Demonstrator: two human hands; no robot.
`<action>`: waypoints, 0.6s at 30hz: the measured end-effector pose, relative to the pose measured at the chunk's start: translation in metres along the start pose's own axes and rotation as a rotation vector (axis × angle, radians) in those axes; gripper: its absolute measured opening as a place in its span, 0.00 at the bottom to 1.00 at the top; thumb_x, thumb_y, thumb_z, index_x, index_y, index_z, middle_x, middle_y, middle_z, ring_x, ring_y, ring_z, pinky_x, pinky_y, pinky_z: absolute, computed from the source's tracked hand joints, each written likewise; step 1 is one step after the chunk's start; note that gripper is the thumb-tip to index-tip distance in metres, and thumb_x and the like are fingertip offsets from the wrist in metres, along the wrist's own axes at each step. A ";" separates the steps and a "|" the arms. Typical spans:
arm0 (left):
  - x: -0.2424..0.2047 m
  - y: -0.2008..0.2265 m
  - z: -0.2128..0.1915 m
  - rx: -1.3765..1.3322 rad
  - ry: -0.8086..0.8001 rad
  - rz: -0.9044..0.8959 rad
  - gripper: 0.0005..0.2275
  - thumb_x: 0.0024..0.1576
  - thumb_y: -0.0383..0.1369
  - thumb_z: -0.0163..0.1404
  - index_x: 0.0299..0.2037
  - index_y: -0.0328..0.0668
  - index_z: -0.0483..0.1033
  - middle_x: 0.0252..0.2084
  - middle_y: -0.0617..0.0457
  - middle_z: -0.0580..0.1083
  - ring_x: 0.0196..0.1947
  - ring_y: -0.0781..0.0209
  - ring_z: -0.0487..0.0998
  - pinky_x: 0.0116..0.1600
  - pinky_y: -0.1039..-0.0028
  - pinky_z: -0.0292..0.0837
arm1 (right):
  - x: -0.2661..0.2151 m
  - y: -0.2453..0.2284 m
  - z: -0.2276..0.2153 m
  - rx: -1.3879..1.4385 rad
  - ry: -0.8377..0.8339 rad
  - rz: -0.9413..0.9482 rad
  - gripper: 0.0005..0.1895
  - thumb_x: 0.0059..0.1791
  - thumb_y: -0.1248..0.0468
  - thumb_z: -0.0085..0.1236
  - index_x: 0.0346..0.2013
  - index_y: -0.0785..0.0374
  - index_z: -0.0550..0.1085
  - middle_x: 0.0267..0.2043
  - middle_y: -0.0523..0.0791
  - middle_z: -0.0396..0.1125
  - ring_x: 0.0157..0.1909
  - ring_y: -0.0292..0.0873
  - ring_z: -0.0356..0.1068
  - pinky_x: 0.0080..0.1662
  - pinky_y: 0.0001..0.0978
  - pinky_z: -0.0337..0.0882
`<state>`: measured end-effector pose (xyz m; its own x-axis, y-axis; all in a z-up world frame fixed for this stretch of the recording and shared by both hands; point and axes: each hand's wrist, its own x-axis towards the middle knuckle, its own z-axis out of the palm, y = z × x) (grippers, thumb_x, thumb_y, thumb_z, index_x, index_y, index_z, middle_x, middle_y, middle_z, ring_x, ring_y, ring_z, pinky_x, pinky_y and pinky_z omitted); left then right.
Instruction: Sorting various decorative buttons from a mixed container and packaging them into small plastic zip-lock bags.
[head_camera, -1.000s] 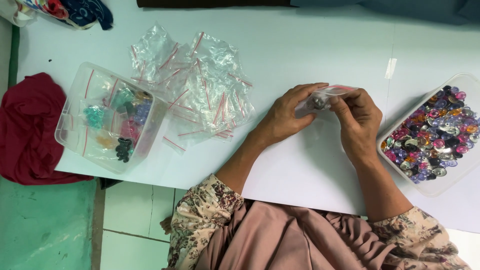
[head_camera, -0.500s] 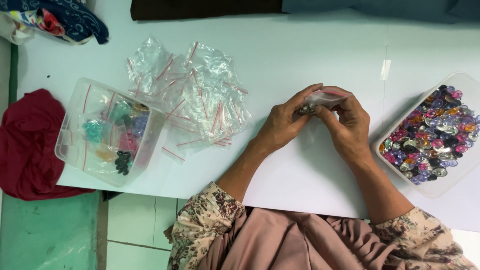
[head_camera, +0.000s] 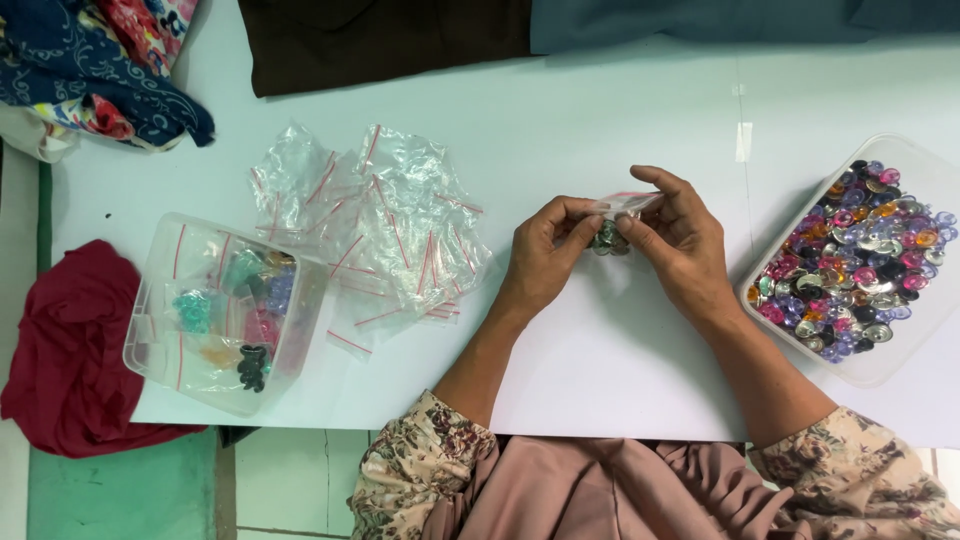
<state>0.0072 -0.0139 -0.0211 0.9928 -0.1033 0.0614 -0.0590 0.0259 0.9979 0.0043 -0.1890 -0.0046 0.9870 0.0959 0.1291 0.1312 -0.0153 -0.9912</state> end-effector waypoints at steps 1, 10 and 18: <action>-0.001 0.000 0.000 0.001 -0.006 0.003 0.07 0.64 0.31 0.55 0.49 0.40 0.80 0.34 0.52 0.78 0.34 0.70 0.79 0.41 0.75 0.79 | 0.000 -0.002 0.001 0.000 0.006 -0.003 0.28 0.53 0.74 0.59 0.67 0.66 0.66 0.35 0.50 0.70 0.41 0.41 0.69 0.47 0.33 0.72; -0.002 -0.002 0.002 -0.079 -0.029 -0.009 0.16 0.62 0.30 0.56 0.61 0.41 0.72 0.36 0.53 0.79 0.35 0.73 0.76 0.45 0.80 0.76 | -0.001 -0.002 0.000 0.008 0.018 -0.047 0.25 0.53 0.75 0.57 0.66 0.68 0.67 0.33 0.51 0.69 0.39 0.42 0.69 0.45 0.33 0.72; -0.005 0.021 0.005 -0.036 0.006 0.023 0.16 0.68 0.36 0.49 0.64 0.41 0.71 0.35 0.48 0.79 0.37 0.69 0.74 0.47 0.76 0.73 | -0.003 -0.008 0.001 -0.021 0.024 -0.091 0.26 0.54 0.76 0.53 0.68 0.67 0.65 0.37 0.52 0.70 0.41 0.42 0.68 0.46 0.36 0.71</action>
<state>-0.0001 -0.0177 -0.0003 0.9919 -0.0958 0.0839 -0.0780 0.0636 0.9949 0.0001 -0.1887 0.0025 0.9728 0.0741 0.2196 0.2222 -0.0282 -0.9746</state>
